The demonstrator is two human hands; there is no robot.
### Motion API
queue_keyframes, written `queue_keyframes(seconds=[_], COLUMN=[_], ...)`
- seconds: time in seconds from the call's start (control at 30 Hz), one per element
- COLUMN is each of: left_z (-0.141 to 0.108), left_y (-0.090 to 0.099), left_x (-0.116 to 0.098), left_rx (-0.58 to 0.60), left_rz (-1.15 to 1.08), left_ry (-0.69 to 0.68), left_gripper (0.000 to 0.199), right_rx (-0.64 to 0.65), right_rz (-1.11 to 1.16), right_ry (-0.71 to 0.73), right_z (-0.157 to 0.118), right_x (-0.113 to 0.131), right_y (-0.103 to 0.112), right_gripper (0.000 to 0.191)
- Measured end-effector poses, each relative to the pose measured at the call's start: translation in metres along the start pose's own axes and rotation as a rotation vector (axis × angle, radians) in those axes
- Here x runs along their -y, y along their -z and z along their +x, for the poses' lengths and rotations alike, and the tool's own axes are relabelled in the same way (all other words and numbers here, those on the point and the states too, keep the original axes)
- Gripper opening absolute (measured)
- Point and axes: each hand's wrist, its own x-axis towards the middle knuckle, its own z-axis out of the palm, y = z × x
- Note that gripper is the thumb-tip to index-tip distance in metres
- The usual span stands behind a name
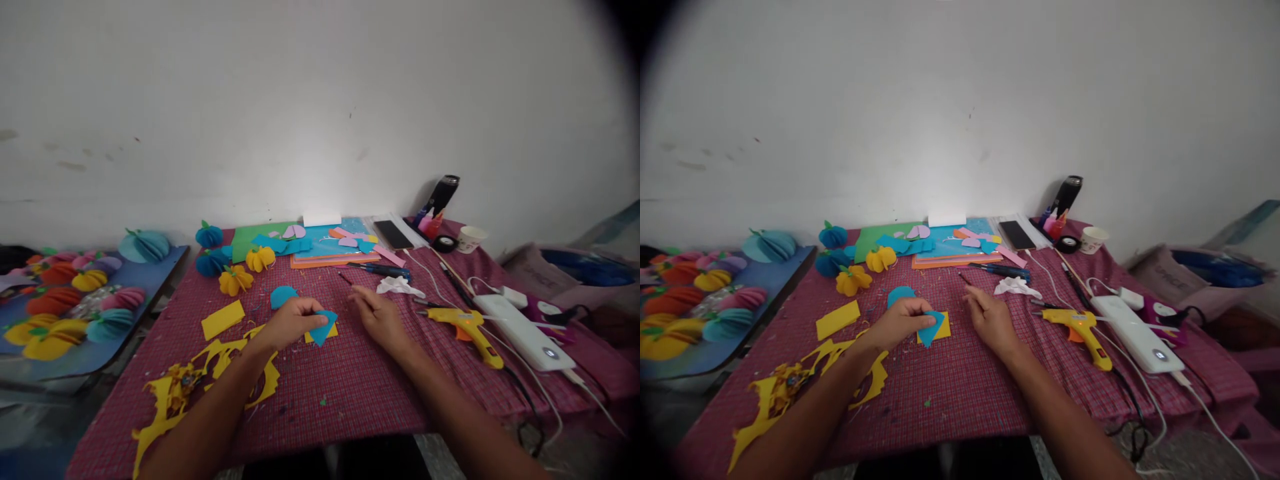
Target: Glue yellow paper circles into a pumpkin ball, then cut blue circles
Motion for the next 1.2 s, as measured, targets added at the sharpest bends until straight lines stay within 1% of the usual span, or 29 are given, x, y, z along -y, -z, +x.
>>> queue_keyframes(seconds=[0.07,0.13,0.23,0.27,0.33,0.43,0.5,0.57,0.63,0.7,0.73,0.8,0.87,0.93,1.0,1.07,1.13,1.2], left_z=[0.002,0.004,0.007,0.008,0.01,0.013,0.014,0.016,0.017,0.017,0.017,0.017,0.017,0.017,0.017,0.016,0.016,0.015], left_y=[0.0,0.0,0.001,0.002,0.004,0.007,0.01,0.012,0.016,0.021,0.023,0.026,0.028,0.029,0.028,0.027,0.027,0.026], left_x=[0.002,0.003,0.003,0.003,0.003,0.003,0.003,0.003,0.001,-0.001,-0.002,-0.004,-0.005,-0.004,-0.004,-0.004,-0.006,-0.008], left_rx=[-0.017,-0.079,-0.294,-0.37,-0.47,-0.5,-0.517,-0.571,-0.625,-0.663,-0.675,-0.699,-0.72,-0.717,-0.697,-0.686,-0.687,-0.69], left_rz=[-0.035,-0.065,-0.127,-0.162,-0.266,-0.329,-0.346,-0.364,-0.374,-0.412,-0.436,-0.478,-0.499,-0.498,-0.492,-0.488,-0.488,-0.488], left_ry=[-0.006,-0.029,-0.094,-0.114,-0.128,-0.129,-0.126,-0.115,-0.111,-0.127,-0.137,-0.153,-0.16,-0.163,-0.169,-0.175,-0.179,-0.181], left_gripper=[0.029,0.028,0.027,0.026,0.027,0.031,0.033,0.036,0.038,0.039,0.04,0.04,0.04,0.039,0.038,0.037,0.037,0.037], right_rx=[0.037,0.06,0.086,0.096,0.1,0.085,0.081,0.064,0.005,-0.012,0.02,0.149,0.312,0.449,0.54,0.603,0.642,0.657], right_rz=[-0.033,-0.056,-0.073,-0.082,-0.104,-0.131,-0.152,-0.168,-0.186,-0.2,-0.206,-0.236,-0.26,-0.272,-0.291,-0.318,-0.339,-0.353], right_ry=[0.02,0.028,0.038,0.042,0.04,0.034,0.054,0.073,0.077,0.088,0.101,0.149,0.232,0.316,0.358,0.37,0.38,0.386], right_z=[-0.001,-0.002,-0.006,-0.006,-0.004,0.01,0.027,0.044,0.055,0.057,0.056,0.049,0.044,0.041,0.04,0.039,0.036,0.033], right_x=[0.004,0.008,0.013,0.014,0.018,0.028,0.037,0.044,0.045,0.04,0.036,0.03,0.027,0.03,0.035,0.042,0.047,0.051], right_y=[0.001,0.001,0.0,-0.001,-0.002,-0.007,-0.014,-0.023,-0.035,-0.046,-0.05,-0.054,-0.05,-0.042,-0.032,-0.024,-0.019,-0.016], right_gripper=[0.028,0.025,0.023,0.026,0.032,0.036,0.035,0.033,0.027,0.024,0.023,0.02,0.018,0.022,0.033,0.051,0.067,0.074])
